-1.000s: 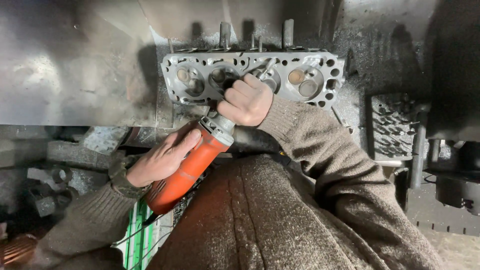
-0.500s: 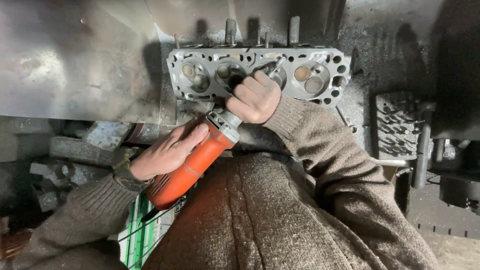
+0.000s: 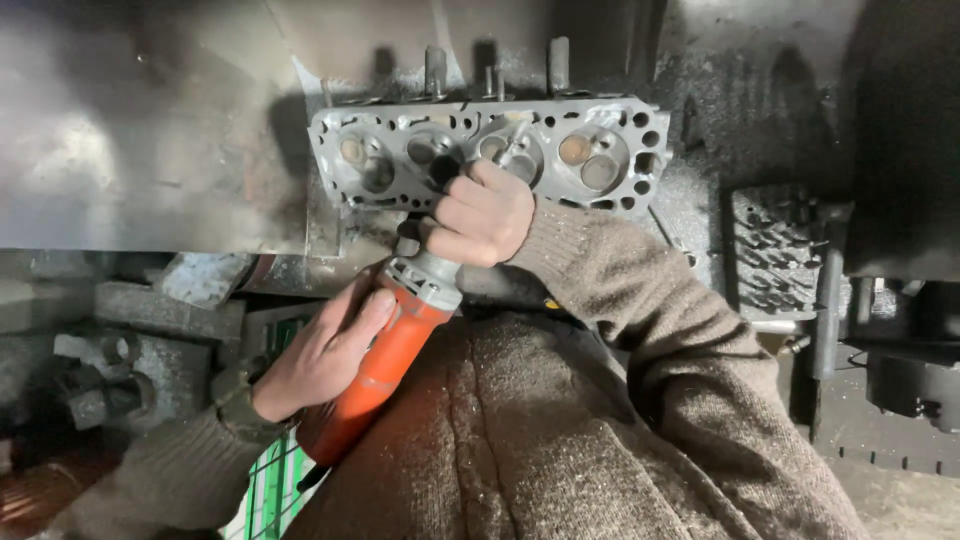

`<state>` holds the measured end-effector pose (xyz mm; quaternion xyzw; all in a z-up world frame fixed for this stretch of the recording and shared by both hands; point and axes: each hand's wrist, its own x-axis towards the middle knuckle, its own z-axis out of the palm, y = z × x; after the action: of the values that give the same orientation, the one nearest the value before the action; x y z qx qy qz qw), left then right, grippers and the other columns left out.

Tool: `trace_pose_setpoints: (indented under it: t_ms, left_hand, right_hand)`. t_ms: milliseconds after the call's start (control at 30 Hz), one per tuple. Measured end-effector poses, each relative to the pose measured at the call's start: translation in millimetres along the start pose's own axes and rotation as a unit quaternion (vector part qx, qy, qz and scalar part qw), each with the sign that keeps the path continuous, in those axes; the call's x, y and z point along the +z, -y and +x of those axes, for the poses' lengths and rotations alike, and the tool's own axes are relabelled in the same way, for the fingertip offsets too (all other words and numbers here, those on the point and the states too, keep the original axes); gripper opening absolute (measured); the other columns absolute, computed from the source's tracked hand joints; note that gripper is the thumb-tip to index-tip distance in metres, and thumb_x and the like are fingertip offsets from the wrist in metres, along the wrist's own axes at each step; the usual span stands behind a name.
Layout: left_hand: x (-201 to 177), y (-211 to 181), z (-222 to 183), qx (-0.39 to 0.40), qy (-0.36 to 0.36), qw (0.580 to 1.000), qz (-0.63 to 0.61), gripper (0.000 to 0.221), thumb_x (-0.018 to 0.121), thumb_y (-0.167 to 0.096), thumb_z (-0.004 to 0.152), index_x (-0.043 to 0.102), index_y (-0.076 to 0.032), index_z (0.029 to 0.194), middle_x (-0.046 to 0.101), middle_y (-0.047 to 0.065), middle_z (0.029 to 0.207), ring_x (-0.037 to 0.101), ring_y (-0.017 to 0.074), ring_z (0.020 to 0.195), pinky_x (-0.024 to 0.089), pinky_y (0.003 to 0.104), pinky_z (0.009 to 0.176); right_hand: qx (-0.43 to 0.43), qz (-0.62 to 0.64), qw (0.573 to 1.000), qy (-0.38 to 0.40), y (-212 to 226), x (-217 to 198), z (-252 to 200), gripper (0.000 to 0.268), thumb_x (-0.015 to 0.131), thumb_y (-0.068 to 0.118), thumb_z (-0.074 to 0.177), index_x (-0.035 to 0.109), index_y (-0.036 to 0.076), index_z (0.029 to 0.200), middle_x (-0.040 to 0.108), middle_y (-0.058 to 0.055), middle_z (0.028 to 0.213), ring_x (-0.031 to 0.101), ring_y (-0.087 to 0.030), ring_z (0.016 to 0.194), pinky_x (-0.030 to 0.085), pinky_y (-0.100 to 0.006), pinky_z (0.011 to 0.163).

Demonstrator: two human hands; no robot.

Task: Polishing and porting the intake and exhaust areas of an engine cylinder head using a die grinder.

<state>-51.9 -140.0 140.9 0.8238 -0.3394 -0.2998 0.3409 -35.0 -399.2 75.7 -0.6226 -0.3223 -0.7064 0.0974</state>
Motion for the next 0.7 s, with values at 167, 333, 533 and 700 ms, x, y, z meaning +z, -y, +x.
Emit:
trace_pose_setpoints:
  t_ms: [167, 333, 533, 700]
  left_hand:
    - [9, 9, -1, -0.076, -0.003, 0.997, -0.009, 0.036, 0.046, -0.043, 0.113, 0.064, -0.014, 0.103, 0.066, 0.009, 0.085, 0.066, 0.0245, 0.087, 0.054, 0.046, 0.089]
    - [4, -2, 7, -0.079, 0.002, 0.997, 0.003, 0.039, 0.045, -0.044, 0.113, 0.065, -0.011, 0.107, 0.07, 0.012, 0.089, 0.068, 0.0272, 0.091, 0.055, 0.05, 0.088]
    - [0, -4, 7, -0.045, 0.001, 0.999, 0.005, 0.036, 0.04, -0.038, 0.115, 0.063, -0.011, 0.112, 0.068, 0.013, 0.09, 0.066, 0.0257, 0.091, 0.054, 0.051, 0.093]
    - [4, -4, 8, -0.048, 0.003, 0.999, 0.013, 0.039, 0.038, -0.039, 0.115, 0.064, -0.01, 0.121, 0.07, 0.012, 0.094, 0.067, 0.0255, 0.091, 0.054, 0.052, 0.096]
  right_hand:
    - [-0.001, 0.034, 0.999, 0.011, -1, -1, -6, 0.045, 0.054, -0.001, 0.102, 0.045, 0.015, 0.061, 0.033, -0.003, 0.063, 0.033, -0.02, 0.051, 0.03, -0.032, 0.051]
    - [0.01, 0.019, 1.0, 0.021, -2, 3, -23, 0.048, 0.044, 0.009, 0.109, 0.048, 0.016, 0.062, 0.034, -0.002, 0.064, 0.035, -0.019, 0.051, 0.029, -0.033, 0.051]
    - [0.037, 0.008, 0.999, 0.03, 0, 3, -28, 0.048, 0.043, 0.011, 0.111, 0.051, 0.015, 0.064, 0.033, -0.002, 0.066, 0.035, -0.02, 0.052, 0.029, -0.034, 0.051]
    - [0.044, 0.016, 0.998, 0.039, -1, 0, -31, 0.049, 0.041, 0.013, 0.112, 0.052, 0.015, 0.065, 0.034, -0.001, 0.067, 0.036, -0.02, 0.053, 0.03, -0.034, 0.052]
